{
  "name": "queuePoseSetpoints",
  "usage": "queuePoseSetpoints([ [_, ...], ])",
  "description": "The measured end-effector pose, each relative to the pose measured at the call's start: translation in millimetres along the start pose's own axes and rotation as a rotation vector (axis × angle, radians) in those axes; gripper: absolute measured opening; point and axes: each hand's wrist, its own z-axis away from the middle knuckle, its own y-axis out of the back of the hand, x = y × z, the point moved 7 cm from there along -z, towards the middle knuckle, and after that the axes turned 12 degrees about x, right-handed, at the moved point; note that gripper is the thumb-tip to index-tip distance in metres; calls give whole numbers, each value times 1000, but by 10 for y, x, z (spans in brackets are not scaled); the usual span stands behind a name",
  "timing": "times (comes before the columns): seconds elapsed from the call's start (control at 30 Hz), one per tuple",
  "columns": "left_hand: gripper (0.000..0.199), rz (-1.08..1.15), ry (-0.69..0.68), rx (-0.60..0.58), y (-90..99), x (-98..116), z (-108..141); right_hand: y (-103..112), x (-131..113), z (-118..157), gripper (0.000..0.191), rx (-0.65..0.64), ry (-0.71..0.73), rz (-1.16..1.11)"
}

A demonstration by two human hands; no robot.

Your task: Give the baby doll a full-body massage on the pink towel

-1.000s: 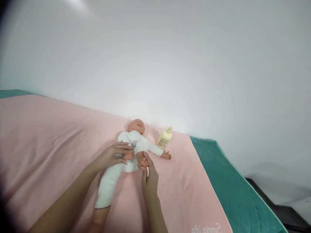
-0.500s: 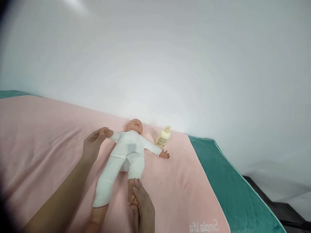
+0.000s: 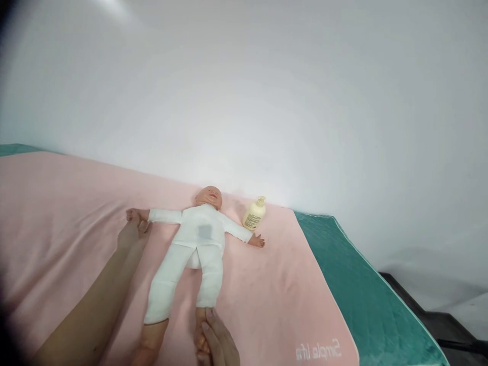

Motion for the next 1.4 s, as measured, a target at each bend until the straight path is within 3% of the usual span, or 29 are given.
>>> queuePoseSetpoints([
  [0.07, 3, -20, -48, -9, -62, 49, 44, 24, 16, -13, 46, 4, -7, -8],
  [0.2, 21, -93, -156, -122, -258, 160, 205, 39, 145, -127, 41, -14, -181, -36],
  [0.3, 35, -286, -270, -331, -435, 224, 399, 44, 261, -317, 40, 5, -338, -60],
  [0.37, 41, -437, -336, -510, -535, 222, 545, 48, 274, -524, 39, 22, -345, -54],
  [0.47, 36, -605, -416, -731, -612, 169, 716, 40, 272, -869, 40, 46, -317, -40],
  [0.6, 24, -707, -576, -977, -681, 62, 890, -14, 384, -1165, 41, 60, -405, -41],
  [0.7, 20, -737, -689, -1103, -719, -11, 986, -69, 487, -1263, 42, 51, -482, -45],
  [0.8, 22, -803, -742, -1158, -739, -71, 1023, -122, 538, -1343, 41, 20, -513, -39],
  [1.0, 25, -878, -738, -1194, -734, -119, 1027, -144, 547, -1442, 39, 23, -563, -100],
  [1.1, 23, -832, -685, -1137, -722, -67, 992, -113, 542, -1385, 40, 19, -595, -97],
  [1.27, 37, -639, -429, -785, -634, 92, 743, -4, 438, -1175, 41, -5, -589, -83],
  [1.4, 40, -350, -347, -454, -502, 215, 472, 101, 266, -898, 39, -10, -498, -109],
])
